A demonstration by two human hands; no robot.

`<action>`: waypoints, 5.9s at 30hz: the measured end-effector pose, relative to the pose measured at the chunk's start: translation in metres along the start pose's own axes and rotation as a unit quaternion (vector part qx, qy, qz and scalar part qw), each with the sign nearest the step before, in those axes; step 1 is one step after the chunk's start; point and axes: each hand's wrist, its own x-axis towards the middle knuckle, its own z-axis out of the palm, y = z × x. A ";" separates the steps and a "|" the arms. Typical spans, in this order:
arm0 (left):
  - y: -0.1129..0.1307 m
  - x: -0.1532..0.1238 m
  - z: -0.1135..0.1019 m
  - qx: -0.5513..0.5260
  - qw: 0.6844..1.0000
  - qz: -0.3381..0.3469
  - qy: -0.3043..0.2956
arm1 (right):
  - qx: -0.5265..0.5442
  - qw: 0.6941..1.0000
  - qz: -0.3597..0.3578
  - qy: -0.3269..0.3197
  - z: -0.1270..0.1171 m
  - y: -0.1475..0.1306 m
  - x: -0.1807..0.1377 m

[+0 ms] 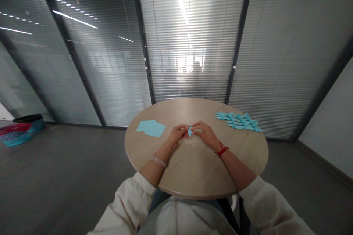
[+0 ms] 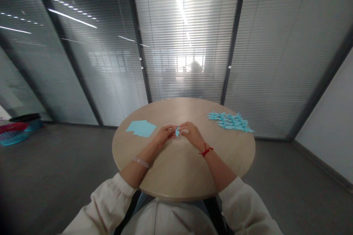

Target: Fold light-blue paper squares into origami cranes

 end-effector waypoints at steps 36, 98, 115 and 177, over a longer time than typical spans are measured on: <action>-0.004 0.006 -0.008 0.169 0.983 0.038 -0.062 | 0.001 0.994 0.080 -0.080 -0.003 -0.006 0.000; 0.012 -0.016 0.017 0.142 0.981 0.100 -0.083 | 0.060 0.979 0.166 0.105 0.006 -0.002 0.001; 0.012 -0.016 0.017 0.104 0.983 0.106 -0.104 | 0.032 0.971 0.183 0.150 0.005 -0.011 0.004; 0.015 -0.008 0.005 -0.021 0.995 0.098 -0.017 | 0.216 0.957 0.180 -0.068 -0.005 -0.039 0.007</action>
